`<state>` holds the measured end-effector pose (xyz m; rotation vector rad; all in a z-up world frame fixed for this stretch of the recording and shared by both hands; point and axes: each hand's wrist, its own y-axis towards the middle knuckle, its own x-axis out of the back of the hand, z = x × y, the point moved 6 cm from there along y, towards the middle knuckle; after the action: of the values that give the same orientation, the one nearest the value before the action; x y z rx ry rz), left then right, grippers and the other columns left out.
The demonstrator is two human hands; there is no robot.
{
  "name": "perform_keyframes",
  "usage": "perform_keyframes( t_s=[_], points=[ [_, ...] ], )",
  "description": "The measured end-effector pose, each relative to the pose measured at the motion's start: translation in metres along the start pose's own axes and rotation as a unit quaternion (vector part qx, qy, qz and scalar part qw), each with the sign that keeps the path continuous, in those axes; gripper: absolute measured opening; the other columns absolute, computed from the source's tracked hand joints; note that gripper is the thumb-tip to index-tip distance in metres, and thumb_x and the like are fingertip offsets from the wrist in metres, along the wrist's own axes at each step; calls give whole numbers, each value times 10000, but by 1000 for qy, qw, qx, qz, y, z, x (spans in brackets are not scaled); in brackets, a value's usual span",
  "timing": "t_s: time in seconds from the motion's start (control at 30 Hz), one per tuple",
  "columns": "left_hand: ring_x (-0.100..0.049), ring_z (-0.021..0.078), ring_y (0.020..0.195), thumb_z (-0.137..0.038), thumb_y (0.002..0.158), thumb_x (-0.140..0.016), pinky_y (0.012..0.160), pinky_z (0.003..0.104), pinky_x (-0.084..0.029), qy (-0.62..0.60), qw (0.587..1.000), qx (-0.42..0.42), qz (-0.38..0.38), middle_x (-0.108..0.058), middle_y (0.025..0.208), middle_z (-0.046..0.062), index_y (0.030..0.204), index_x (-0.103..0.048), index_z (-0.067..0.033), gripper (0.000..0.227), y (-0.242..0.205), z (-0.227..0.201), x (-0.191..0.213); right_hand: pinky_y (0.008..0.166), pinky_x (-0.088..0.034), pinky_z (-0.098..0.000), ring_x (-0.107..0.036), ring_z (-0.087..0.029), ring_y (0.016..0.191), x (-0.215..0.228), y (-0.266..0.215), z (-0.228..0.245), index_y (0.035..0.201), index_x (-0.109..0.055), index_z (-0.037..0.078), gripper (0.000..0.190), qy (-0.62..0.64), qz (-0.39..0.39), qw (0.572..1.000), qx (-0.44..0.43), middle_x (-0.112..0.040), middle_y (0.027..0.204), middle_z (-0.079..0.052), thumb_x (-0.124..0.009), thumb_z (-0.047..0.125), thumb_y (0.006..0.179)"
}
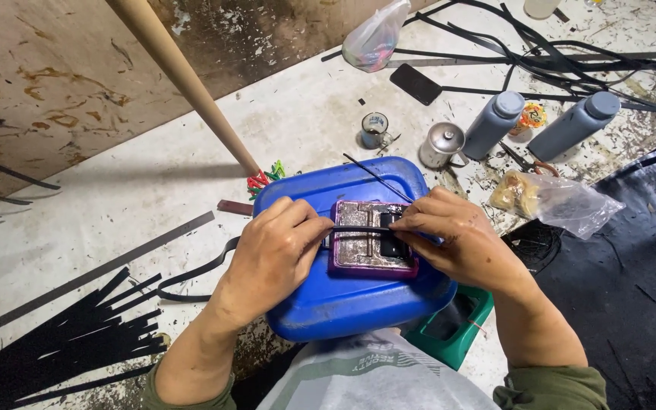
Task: The person picks up long black strips, applies a dark coating to them using a small roller on a blue container, and then hangs the coated strips on a wall-mounted rack using colorful clips. The process is repeated for multiple strips.
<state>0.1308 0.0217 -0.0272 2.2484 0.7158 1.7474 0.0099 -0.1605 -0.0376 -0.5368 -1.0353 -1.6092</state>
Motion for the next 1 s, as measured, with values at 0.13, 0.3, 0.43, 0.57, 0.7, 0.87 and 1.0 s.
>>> perform_keyframes(
  t_s=[0.13, 0.3, 0.43, 0.57, 0.7, 0.87, 1.0],
  points=[
    [-619, 214, 807, -128, 936, -677, 721, 324, -530, -2, 1000, -14, -5, -606, 837, 10, 940, -744, -148, 71, 3, -1, -11, 725, -529, -323, -650, -207, 825, 5, -8, -1, 902, -809, 115, 56, -1, -25, 1000, 19, -765, 838, -38, -763, 114, 869],
    [-615, 246, 806, -121, 927, -661, 710, 345, -529, -12, 999, -32, -5, -597, 836, 23, 908, -720, -150, 69, 8, -6, -21, 725, -538, -338, -653, -225, 822, 9, -19, -7, 902, -798, 120, 49, -1, -48, 999, 24, -752, 848, -36, -766, 133, 868],
    [-603, 254, 811, -114, 916, -658, 714, 351, -530, -19, 999, -36, 14, -573, 832, 34, 877, -691, -141, 57, 11, -7, -35, 755, -540, -357, -653, -257, 863, 9, -29, -13, 932, -767, 119, 66, -37, -73, 996, 43, -732, 910, -46, -767, 160, 881],
    [-597, 252, 803, -92, 907, -654, 709, 349, -527, -20, 999, -45, 23, -573, 838, 30, 861, -682, -130, 67, 15, -12, -45, 719, -525, -393, -635, -284, 854, 6, -23, -1, 936, -747, 119, 77, -80, -78, 992, 59, -708, 914, -55, -768, 171, 883],
    [-600, 264, 809, -73, 901, -646, 707, 357, -530, -37, 997, -56, 40, -574, 841, 43, 871, -682, -121, 67, 19, -16, -56, 712, -506, -386, -615, -272, 843, -2, -14, 11, 927, -732, 126, 48, -119, -82, 986, 83, -689, 905, -41, -740, 171, 912],
    [-605, 252, 815, -18, 901, -622, 717, 342, -536, -51, 995, -60, 58, -590, 860, 56, 900, -700, -101, 113, 23, -22, -60, 710, -487, -383, -598, -264, 841, -10, -12, 10, 922, -722, 122, 27, -144, -76, 983, 83, -673, 895, -44, -714, 147, 928],
    [-615, 300, 870, 3, 892, -630, 760, 385, -551, -77, 992, -72, 66, -612, 924, 98, 1003, -718, -66, 158, 24, -29, -47, 709, -476, -382, -605, -253, 827, -7, -19, 9, 912, -729, 142, 8, -160, -96, 979, 84, -680, 878, -28, -731, 142, 905]
  ],
)
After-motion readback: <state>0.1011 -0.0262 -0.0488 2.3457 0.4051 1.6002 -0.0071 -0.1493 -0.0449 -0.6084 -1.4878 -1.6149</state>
